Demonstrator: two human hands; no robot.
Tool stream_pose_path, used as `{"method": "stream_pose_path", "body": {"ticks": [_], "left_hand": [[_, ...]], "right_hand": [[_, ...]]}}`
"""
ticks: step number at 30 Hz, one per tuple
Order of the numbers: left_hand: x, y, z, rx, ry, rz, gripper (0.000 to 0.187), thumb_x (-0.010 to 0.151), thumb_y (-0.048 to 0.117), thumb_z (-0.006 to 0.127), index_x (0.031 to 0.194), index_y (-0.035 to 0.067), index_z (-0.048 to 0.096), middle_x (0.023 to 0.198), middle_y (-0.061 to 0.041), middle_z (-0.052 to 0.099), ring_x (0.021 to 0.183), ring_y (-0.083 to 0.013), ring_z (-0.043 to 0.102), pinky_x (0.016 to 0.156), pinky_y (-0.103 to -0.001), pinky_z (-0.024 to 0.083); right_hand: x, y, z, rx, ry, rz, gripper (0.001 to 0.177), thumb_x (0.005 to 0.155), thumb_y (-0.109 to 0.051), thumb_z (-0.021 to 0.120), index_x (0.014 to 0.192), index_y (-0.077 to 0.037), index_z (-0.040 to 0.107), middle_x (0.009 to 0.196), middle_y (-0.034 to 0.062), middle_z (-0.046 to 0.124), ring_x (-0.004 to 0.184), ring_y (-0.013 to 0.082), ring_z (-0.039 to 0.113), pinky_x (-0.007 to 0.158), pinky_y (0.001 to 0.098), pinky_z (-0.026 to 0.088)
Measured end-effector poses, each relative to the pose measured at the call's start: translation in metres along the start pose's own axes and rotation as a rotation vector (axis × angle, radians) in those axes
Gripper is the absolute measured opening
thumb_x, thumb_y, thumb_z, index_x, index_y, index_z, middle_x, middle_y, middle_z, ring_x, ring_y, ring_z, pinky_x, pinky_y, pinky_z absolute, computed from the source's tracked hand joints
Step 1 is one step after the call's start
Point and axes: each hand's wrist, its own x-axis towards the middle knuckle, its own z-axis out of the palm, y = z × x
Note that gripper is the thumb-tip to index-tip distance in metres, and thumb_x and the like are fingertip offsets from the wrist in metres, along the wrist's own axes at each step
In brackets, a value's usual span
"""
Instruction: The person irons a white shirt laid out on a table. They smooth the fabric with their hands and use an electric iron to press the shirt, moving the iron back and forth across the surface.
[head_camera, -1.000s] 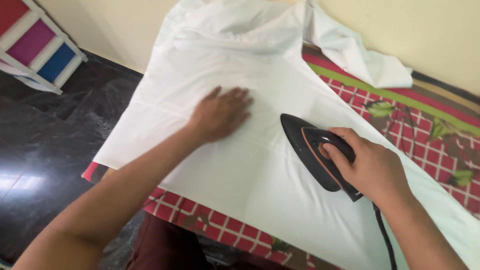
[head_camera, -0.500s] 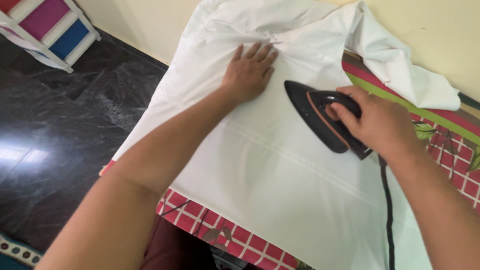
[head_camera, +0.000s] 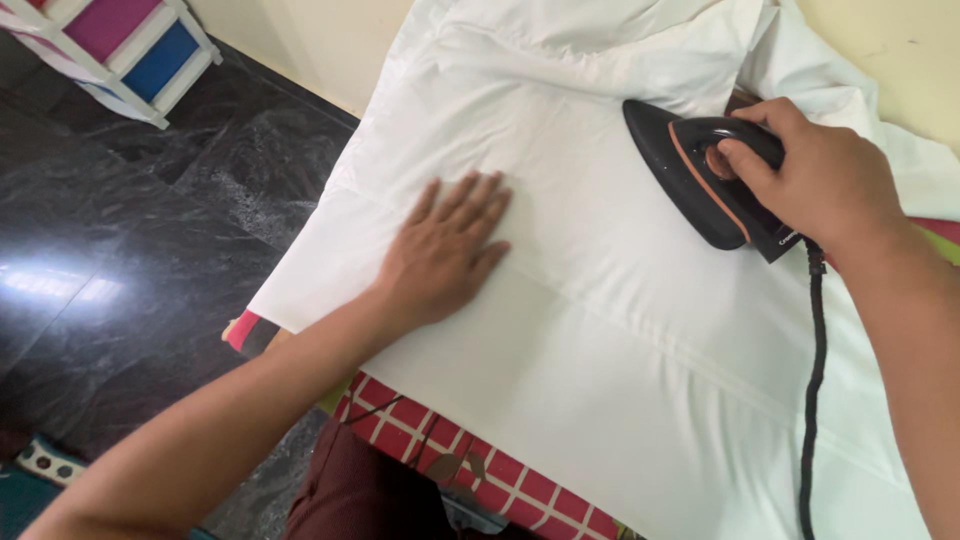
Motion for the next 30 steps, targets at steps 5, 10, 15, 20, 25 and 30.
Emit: {"method": "stream_pose_path", "body": {"ticks": [5,10,15,20,25,30], "left_hand": [[-0.02,-0.025,-0.012,0.073,0.023,-0.142,0.06,0.108,0.039,0.036,0.158,0.007,0.035,0.165,-0.012,0.032,0.154,-0.0278,0.024,0.125,-0.049,0.012],[-0.026,-0.034,-0.017,0.087,0.094,-0.147,0.056,0.107,0.034,0.041,0.156,0.007,0.041,0.163,-0.014,0.037,0.152,-0.03,0.029,0.124,-0.05,0.017],[-0.031,-0.035,-0.016,0.038,0.156,-0.15,0.051,0.108,0.03,0.044,0.154,0.006,0.046,0.163,-0.016,0.041,0.152,-0.0309,0.033,0.126,-0.049,0.021],[-0.043,-0.03,-0.022,-0.037,0.142,-0.114,0.05,0.108,0.031,0.043,0.152,0.008,0.047,0.164,-0.013,0.043,0.156,-0.0269,0.034,0.131,-0.045,0.023],[-0.06,-0.028,-0.027,0.079,0.102,-0.103,0.065,0.106,0.042,0.044,0.154,-0.002,0.041,0.161,-0.018,0.039,0.151,-0.0313,0.032,0.123,-0.049,0.02],[-0.073,-0.037,-0.03,0.137,0.135,-0.198,0.066,0.107,0.042,0.044,0.155,-0.003,0.039,0.163,-0.019,0.038,0.151,-0.0326,0.032,0.123,-0.05,0.021]], "right_hand": [[-0.028,-0.001,-0.012,0.452,-0.215,0.076,0.045,0.096,-0.043,0.066,0.134,-0.018,0.063,0.097,0.0106,0.077,0.08,0.0215,0.069,0.064,0.0363,0.051],[-0.104,-0.009,-0.017,0.549,-0.413,0.147,0.041,0.092,-0.04,0.068,0.128,-0.021,0.063,0.088,0.0038,0.082,0.073,0.0125,0.074,0.063,0.0296,0.054],[-0.191,-0.019,-0.029,0.351,-0.608,0.205,0.049,0.088,-0.044,0.075,0.134,-0.031,0.064,0.076,0.0015,0.08,0.06,0.0146,0.071,0.056,0.0293,0.058],[-0.21,-0.05,-0.037,0.168,-0.417,0.157,0.05,0.083,-0.047,0.077,0.129,-0.032,0.065,0.073,0.0049,0.079,0.06,0.0208,0.075,0.058,0.0331,0.058],[-0.172,-0.08,-0.033,0.192,-0.095,-0.056,0.039,0.086,-0.042,0.071,0.119,-0.023,0.066,0.082,0.0096,0.078,0.067,0.0322,0.074,0.057,0.0407,0.056],[-0.11,-0.103,-0.022,0.156,-0.022,-0.142,0.038,0.095,-0.045,0.065,0.123,-0.02,0.065,0.081,0.0137,0.075,0.072,0.0372,0.073,0.062,0.0462,0.056]]}}
